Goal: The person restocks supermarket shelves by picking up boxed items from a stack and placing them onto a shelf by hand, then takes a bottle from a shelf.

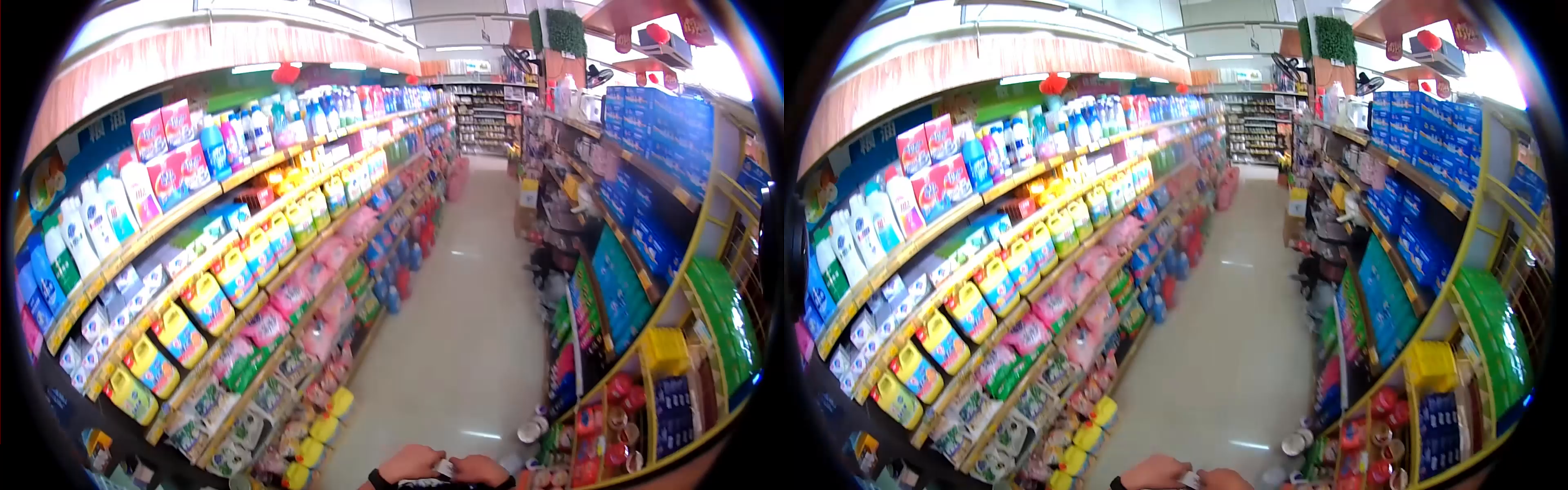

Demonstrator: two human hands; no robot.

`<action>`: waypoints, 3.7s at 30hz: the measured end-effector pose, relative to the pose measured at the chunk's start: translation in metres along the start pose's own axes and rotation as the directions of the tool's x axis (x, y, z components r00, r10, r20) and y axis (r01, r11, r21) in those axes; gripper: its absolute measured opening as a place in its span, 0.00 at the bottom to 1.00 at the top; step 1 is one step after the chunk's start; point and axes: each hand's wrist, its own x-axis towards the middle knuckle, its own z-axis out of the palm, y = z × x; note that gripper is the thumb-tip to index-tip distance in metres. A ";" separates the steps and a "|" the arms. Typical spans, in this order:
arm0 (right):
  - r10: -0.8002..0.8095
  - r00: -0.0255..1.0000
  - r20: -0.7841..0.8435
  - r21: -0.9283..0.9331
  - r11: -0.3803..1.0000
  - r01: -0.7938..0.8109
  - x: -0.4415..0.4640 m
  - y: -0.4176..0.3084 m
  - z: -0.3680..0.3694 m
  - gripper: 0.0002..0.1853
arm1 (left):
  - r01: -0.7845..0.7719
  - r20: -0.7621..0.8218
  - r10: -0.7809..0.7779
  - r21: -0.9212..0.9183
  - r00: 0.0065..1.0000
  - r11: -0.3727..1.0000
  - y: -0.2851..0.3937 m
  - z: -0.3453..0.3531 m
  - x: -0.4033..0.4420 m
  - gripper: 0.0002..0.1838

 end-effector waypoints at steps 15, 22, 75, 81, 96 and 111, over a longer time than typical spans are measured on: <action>-0.086 0.953 -0.290 0.232 0.960 0.157 0.204 0.126 -0.175 0.18 | 0.147 -0.174 -0.179 -0.186 0.968 0.972 -0.227 -0.066 0.166 0.20; 0.126 0.958 -0.259 0.216 0.974 -0.069 0.285 0.163 -0.296 0.18 | 0.022 -0.126 -0.037 -0.117 0.991 0.993 -0.283 -0.219 0.291 0.15; -0.725 0.032 -0.688 -0.297 0.320 0.900 1.110 0.058 -0.954 0.27 | 0.579 -0.895 0.262 0.005 -0.361 0.815 -0.766 -0.831 0.489 0.28; -0.724 0.053 -0.688 -0.165 0.228 0.960 1.167 0.002 -0.978 0.24 | 0.672 -0.920 0.140 -0.157 -0.366 0.724 -0.778 -0.883 0.482 0.30; -0.802 0.125 -0.584 -0.140 0.251 0.958 1.210 -0.036 -0.997 0.16 | 0.919 -0.930 0.067 -0.344 -0.362 0.194 -0.807 -0.904 0.504 0.27; -0.802 0.153 -0.577 -0.060 0.228 0.972 1.221 -0.043 -1.003 0.17 | 0.870 -0.870 0.045 -0.492 -0.491 -0.037 -0.786 -0.927 0.530 0.21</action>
